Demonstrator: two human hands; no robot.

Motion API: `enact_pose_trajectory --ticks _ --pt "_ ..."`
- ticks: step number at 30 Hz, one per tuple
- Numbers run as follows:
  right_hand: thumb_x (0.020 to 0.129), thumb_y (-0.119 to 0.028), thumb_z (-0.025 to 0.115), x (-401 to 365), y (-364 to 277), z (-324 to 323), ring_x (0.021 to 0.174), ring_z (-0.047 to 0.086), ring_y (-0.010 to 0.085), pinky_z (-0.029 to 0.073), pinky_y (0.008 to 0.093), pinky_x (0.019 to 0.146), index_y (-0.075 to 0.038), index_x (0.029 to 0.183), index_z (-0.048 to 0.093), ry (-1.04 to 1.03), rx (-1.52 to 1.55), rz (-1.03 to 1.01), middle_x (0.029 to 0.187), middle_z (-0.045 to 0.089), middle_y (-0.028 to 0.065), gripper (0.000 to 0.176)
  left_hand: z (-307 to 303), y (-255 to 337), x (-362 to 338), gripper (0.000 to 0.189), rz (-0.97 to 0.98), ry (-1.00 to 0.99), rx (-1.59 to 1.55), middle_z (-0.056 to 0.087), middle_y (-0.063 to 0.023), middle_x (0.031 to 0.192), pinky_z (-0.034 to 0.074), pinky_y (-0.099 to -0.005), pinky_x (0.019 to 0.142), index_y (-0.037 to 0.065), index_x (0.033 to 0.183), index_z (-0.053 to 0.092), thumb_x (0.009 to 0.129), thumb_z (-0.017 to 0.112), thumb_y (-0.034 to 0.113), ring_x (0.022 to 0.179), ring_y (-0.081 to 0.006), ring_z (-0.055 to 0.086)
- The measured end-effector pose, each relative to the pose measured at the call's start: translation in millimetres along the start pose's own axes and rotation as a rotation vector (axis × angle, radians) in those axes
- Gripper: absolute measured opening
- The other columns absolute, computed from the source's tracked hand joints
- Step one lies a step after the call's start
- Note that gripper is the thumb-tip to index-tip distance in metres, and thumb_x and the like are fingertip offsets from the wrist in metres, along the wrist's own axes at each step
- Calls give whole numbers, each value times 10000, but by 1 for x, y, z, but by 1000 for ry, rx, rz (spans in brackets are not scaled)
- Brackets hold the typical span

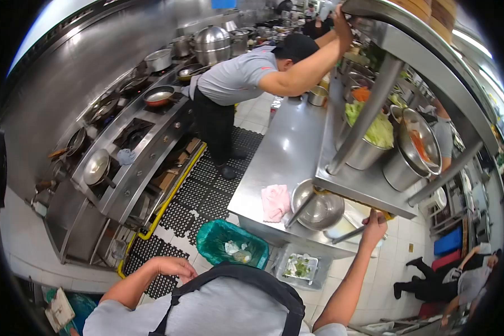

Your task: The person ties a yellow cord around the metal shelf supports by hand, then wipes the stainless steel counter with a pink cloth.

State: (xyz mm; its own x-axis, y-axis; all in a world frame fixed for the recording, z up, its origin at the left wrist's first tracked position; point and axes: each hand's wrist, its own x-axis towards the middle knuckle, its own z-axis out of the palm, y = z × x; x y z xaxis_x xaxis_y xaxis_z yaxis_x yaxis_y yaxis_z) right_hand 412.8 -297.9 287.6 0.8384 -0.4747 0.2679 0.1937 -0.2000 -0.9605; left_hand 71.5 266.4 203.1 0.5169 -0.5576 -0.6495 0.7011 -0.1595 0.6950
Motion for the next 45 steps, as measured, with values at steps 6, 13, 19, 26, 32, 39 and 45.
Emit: enact_pose_trajectory --ticks 6,13,19,26,32,39,45 --pt "988 -194 696 -5 -6 2 541 531 129 421 287 554 -59 721 549 6 -8 0 591 550 39 334 1 -50 16 309 -185 -51 291 716 25 857 506 -275 698 27 1014 773 928 661 302 741 -85 611" --pt "976 -174 690 -6 -7 4 534 515 125 401 291 551 -67 691 548 29 1 -1 575 550 34 336 -15 -273 59 525 -353 -23 159 712 -173 1265 519 -455 971 40 1297 692 892 720 372 1069 -294 680" --pt "972 -199 703 -6 -6 4 528 534 132 414 294 548 -56 744 536 51 -68 -11 585 555 43 316 -17 -197 47 533 -371 289 183 703 -191 1268 517 -456 983 29 1301 684 909 699 389 1095 -314 674" --pt "966 -264 696 -12 -19 8 553 542 153 427 335 587 -21 672 565 84 -133 -3 570 570 63 403 -19 -172 31 545 -310 400 274 694 -213 1271 515 -456 996 15 1305 674 929 674 409 1125 -336 668" --pt "953 -269 709 -12 -19 6 559 554 145 430 326 582 -27 683 589 78 -112 3 585 586 56 382 -20 -168 16 558 -320 442 343 685 -232 1273 513 -457 1008 3 1309 665 946 653 426 1151 -355 662" --pt "952 -251 722 -10 -15 10 535 537 119 424 305 561 -42 684 584 106 -69 27 579 581 41 367 -21 -147 18 575 -338 455 465 676 -253 1276 511 -457 1021 -11 1314 655 966 629 446 1182 -378 655" --pt "969 -255 705 -10 -15 14 514 529 121 428 319 542 -35 678 573 153 -91 10 552 558 35 388 -36 -59 61 591 -355 449 910 668 -272 1278 509 -458 1032 -23 1318 647 983 608 463 1208 -397 650"
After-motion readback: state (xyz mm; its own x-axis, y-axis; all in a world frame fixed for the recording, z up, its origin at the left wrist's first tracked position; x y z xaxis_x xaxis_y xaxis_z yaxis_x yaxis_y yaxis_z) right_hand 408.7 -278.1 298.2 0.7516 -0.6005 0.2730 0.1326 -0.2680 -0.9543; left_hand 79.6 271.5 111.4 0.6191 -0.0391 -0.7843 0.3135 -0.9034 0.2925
